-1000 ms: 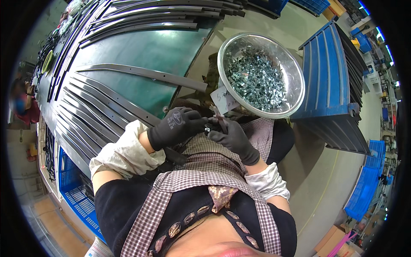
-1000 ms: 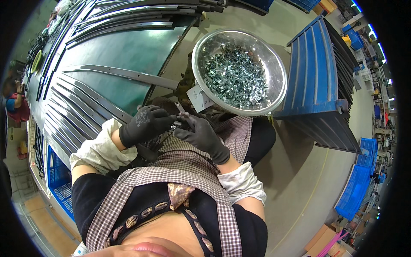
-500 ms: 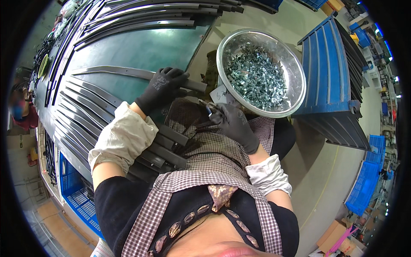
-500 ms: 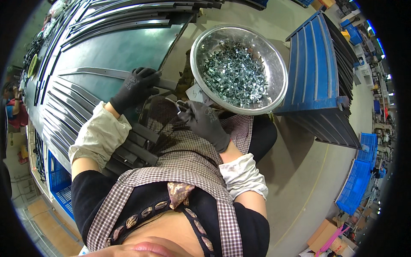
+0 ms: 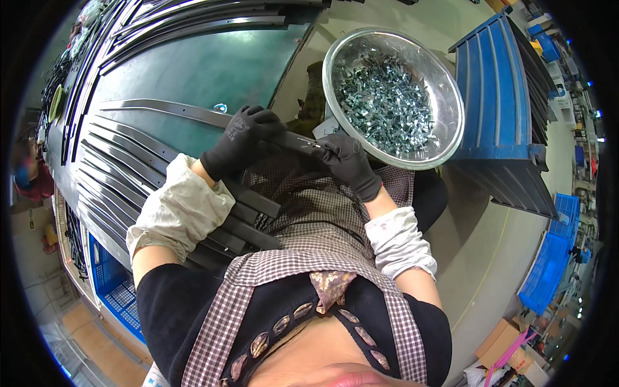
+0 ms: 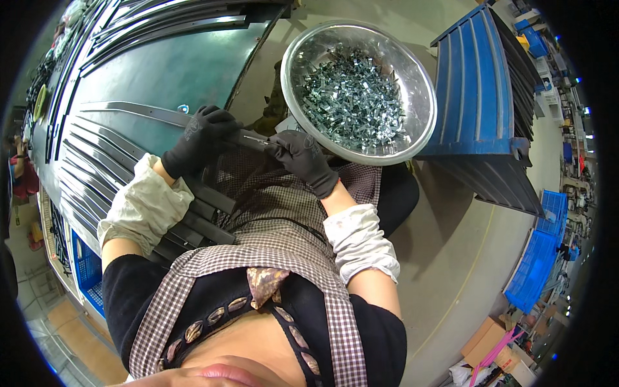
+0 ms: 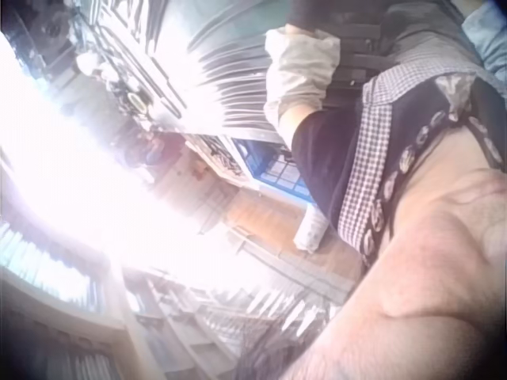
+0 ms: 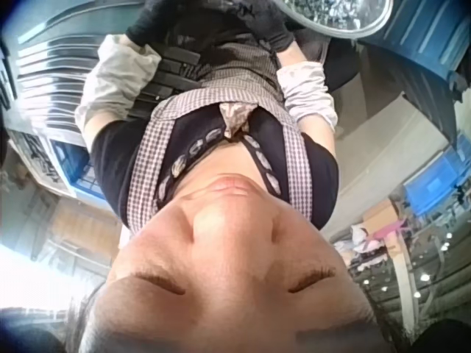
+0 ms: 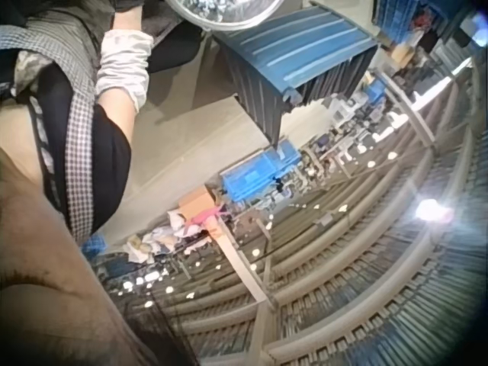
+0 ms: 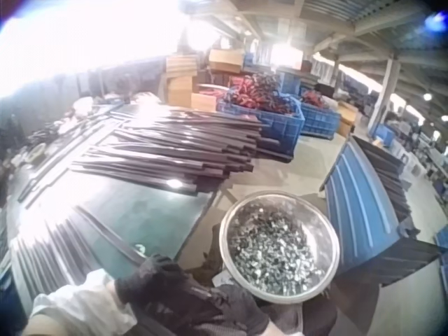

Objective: The person repeatedly picks up long, curved metal frame pieces from a stack on a green workbench. They insert small metallic fasteners from a nearby bowl into holes along the frame, then place the assembled piece into a blue crate. The process is repeated continuously throughout the clip.

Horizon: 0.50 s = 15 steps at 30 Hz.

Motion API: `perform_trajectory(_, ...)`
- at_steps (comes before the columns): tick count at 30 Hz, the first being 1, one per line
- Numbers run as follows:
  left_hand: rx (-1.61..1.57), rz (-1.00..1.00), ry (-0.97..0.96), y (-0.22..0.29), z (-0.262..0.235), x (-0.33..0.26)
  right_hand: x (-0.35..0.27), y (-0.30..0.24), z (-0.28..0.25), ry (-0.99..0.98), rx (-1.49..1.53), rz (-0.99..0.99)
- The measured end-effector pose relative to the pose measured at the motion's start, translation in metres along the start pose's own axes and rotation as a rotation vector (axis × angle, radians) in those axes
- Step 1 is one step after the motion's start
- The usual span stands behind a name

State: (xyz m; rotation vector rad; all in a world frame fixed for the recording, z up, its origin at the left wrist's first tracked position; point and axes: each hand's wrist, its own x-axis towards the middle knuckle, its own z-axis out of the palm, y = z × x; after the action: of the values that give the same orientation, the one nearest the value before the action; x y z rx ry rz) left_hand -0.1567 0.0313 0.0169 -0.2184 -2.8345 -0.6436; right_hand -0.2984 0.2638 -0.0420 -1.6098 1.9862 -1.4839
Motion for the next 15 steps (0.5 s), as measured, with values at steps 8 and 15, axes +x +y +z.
perform_trajectory(8,-0.004,-0.021,0.048,-0.002,0.000,-0.004,-0.023,-0.025,-0.030,-0.006,-0.111,0.196)
perform_trajectory(15,0.019,0.002,0.026,-0.001,-0.002,-0.004,-0.027,-0.029,-0.037,-0.132,-0.246,0.108)
